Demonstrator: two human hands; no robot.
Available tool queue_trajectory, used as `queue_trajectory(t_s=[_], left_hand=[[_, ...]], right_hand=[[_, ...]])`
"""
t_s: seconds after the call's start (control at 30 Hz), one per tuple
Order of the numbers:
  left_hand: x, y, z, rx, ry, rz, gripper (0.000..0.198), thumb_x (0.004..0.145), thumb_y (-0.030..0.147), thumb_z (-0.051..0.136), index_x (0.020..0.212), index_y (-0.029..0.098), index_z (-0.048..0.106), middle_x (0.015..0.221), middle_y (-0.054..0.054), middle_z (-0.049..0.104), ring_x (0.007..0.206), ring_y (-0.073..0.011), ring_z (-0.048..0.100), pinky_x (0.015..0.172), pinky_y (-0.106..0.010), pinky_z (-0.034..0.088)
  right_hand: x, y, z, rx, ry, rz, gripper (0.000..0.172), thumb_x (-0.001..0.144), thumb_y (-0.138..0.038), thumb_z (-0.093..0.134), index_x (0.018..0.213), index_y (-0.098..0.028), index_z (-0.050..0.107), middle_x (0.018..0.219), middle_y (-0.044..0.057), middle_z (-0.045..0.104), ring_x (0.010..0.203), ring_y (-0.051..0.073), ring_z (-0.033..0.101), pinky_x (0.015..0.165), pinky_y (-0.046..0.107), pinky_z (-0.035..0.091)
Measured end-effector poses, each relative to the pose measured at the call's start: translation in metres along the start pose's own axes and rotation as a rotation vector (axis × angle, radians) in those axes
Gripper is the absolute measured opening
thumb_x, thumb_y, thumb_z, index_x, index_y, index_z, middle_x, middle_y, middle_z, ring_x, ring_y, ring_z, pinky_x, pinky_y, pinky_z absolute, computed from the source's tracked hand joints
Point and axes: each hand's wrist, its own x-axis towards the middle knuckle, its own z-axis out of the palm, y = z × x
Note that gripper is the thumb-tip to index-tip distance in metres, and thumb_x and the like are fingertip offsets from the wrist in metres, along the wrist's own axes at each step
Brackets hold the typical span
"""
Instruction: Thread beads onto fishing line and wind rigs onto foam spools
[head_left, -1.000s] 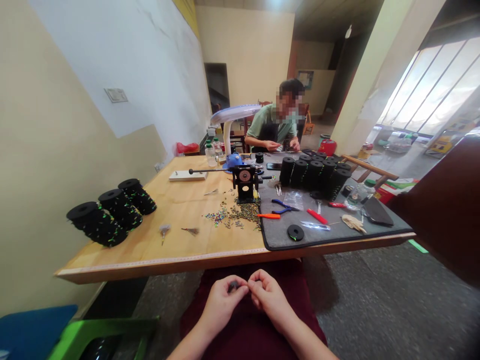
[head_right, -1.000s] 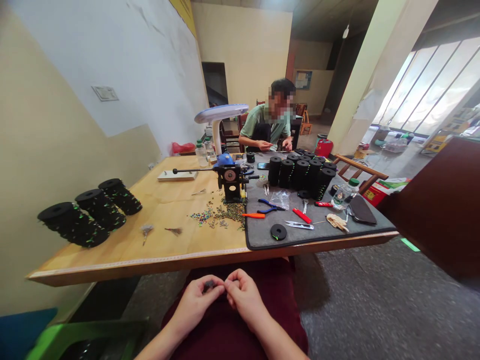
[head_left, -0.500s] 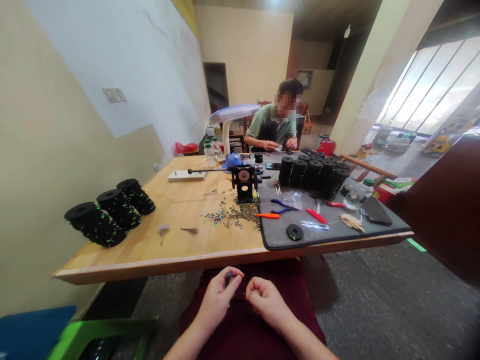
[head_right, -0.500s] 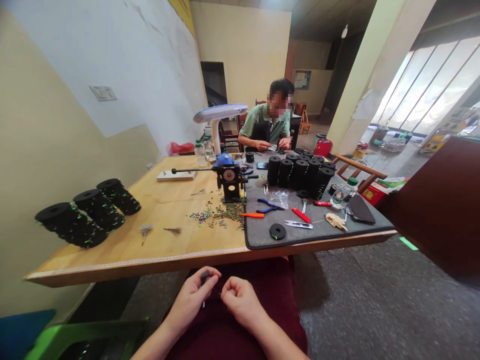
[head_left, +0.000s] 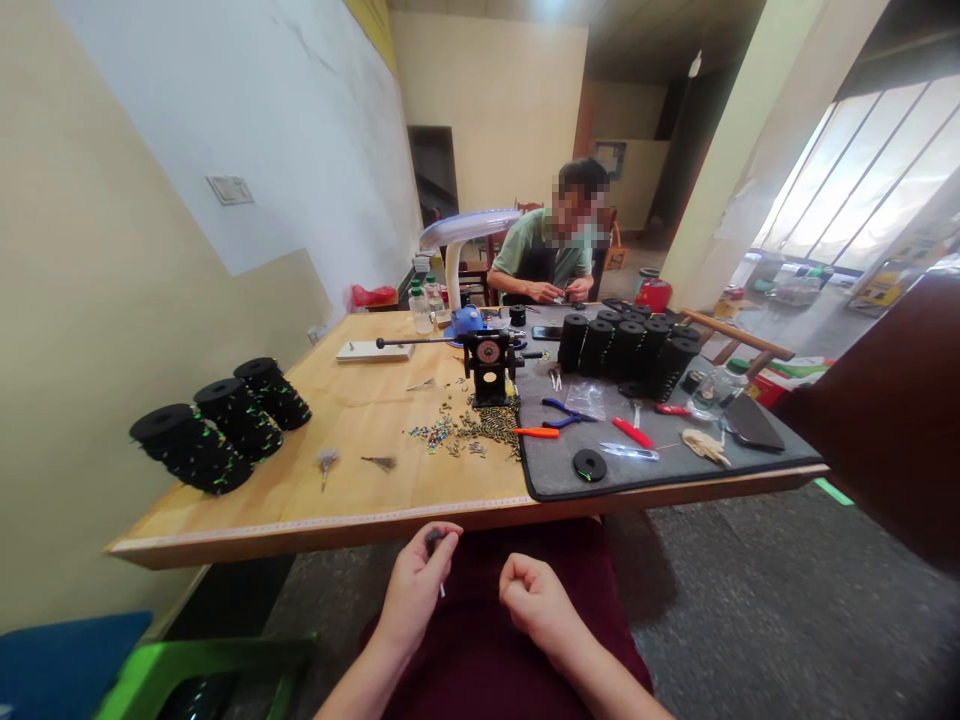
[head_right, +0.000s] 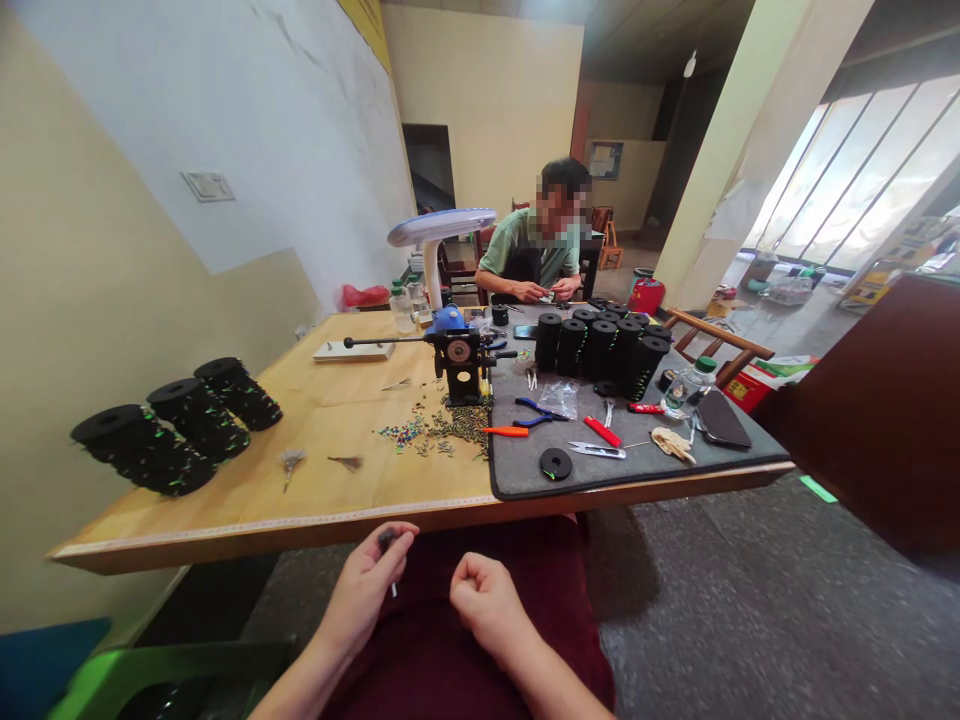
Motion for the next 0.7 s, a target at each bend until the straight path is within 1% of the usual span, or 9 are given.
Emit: queue_trajectory(t_s=[0.07, 0.17, 0.23, 0.33, 0.4, 0.47, 0.57, 0.63, 0.7], left_hand=[[0.001, -0.002, -0.005, -0.039, -0.012, -0.053, 0.030, 0.070, 0.041, 0.067, 0.084, 0.014, 0.062, 0.052, 0.010, 0.033, 0.043, -0.0048, 0.024, 0.041, -0.018, 0.016], [-0.002, -0.004, -0.005, -0.046, -0.126, -0.186, 0.029, 0.064, 0.037, 0.072, 0.077, 0.013, 0.063, 0.055, 0.009, 0.040, 0.041, -0.0025, 0.021, 0.041, -0.019, 0.012], [-0.006, -0.003, -0.001, -0.038, -0.221, -0.249, 0.028, 0.063, 0.035, 0.073, 0.077, 0.012, 0.065, 0.056, 0.008, 0.043, 0.042, -0.0020, 0.022, 0.041, -0.019, 0.012], [-0.009, 0.002, 0.007, -0.023, -0.312, -0.262, 0.029, 0.066, 0.037, 0.072, 0.077, 0.011, 0.066, 0.054, 0.008, 0.042, 0.042, -0.0025, 0.022, 0.041, -0.019, 0.011], [-0.008, 0.006, 0.011, -0.009, -0.306, -0.238, 0.030, 0.065, 0.040, 0.072, 0.071, 0.012, 0.064, 0.051, 0.008, 0.041, 0.041, -0.0027, 0.021, 0.041, -0.020, 0.011], [-0.006, 0.008, 0.012, -0.001, -0.266, -0.208, 0.031, 0.064, 0.041, 0.073, 0.066, 0.012, 0.062, 0.049, 0.009, 0.039, 0.041, -0.0031, 0.022, 0.041, -0.020, 0.012], [-0.004, 0.008, 0.010, 0.019, -0.212, -0.165, 0.032, 0.064, 0.043, 0.073, 0.066, 0.013, 0.062, 0.048, 0.009, 0.039, 0.041, -0.0042, 0.023, 0.041, -0.020, 0.015], [-0.004, 0.009, 0.009, 0.061, -0.193, -0.138, 0.033, 0.065, 0.045, 0.071, 0.067, 0.013, 0.063, 0.047, 0.008, 0.041, 0.041, -0.0052, 0.026, 0.042, -0.020, 0.017], [-0.006, 0.013, 0.009, 0.129, -0.182, -0.087, 0.033, 0.068, 0.046, 0.068, 0.066, 0.014, 0.063, 0.048, 0.007, 0.044, 0.043, -0.0067, 0.030, 0.043, -0.020, 0.022]], right_hand=[[-0.001, -0.003, 0.000, 0.070, 0.019, 0.012, 0.007, 0.063, -0.023, 0.048, 0.058, -0.021, 0.044, 0.037, -0.013, 0.031, 0.034, 0.004, 0.021, 0.037, 0.019, 0.015], [-0.001, -0.007, 0.001, 0.128, 0.035, 0.012, 0.010, 0.066, -0.026, 0.051, 0.061, -0.021, 0.045, 0.036, -0.014, 0.031, 0.033, 0.004, 0.021, 0.037, 0.019, 0.015], [-0.001, -0.007, 0.002, 0.103, 0.037, 0.003, 0.013, 0.068, -0.028, 0.053, 0.062, -0.020, 0.045, 0.037, -0.013, 0.032, 0.034, 0.004, 0.021, 0.037, 0.019, 0.014], [-0.001, -0.006, 0.003, 0.007, 0.042, -0.028, 0.018, 0.070, -0.030, 0.057, 0.061, -0.019, 0.046, 0.040, -0.012, 0.034, 0.037, 0.004, 0.022, 0.038, 0.019, 0.015], [-0.002, -0.005, 0.002, -0.046, 0.044, -0.047, 0.022, 0.071, -0.032, 0.060, 0.060, -0.019, 0.045, 0.041, -0.011, 0.036, 0.038, 0.004, 0.025, 0.039, 0.019, 0.017], [-0.002, -0.006, 0.001, -0.063, 0.027, -0.047, 0.025, 0.072, -0.036, 0.061, 0.061, -0.018, 0.047, 0.041, -0.010, 0.039, 0.038, 0.004, 0.028, 0.039, 0.019, 0.021], [-0.002, -0.009, -0.002, -0.024, -0.039, -0.005, 0.034, 0.075, -0.049, 0.058, 0.070, -0.016, 0.055, 0.047, -0.005, 0.052, 0.039, 0.007, 0.040, 0.039, 0.018, 0.027], [-0.001, -0.012, -0.005, 0.033, -0.062, 0.020, 0.043, 0.074, -0.056, 0.056, 0.082, -0.014, 0.059, 0.063, 0.003, 0.064, 0.050, 0.011, 0.054, 0.041, 0.019, 0.035], [0.000, -0.018, -0.007, 0.091, -0.053, 0.023, 0.049, 0.071, -0.057, 0.060, 0.094, -0.014, 0.059, 0.082, 0.008, 0.068, 0.068, 0.017, 0.062, 0.048, 0.022, 0.045]])
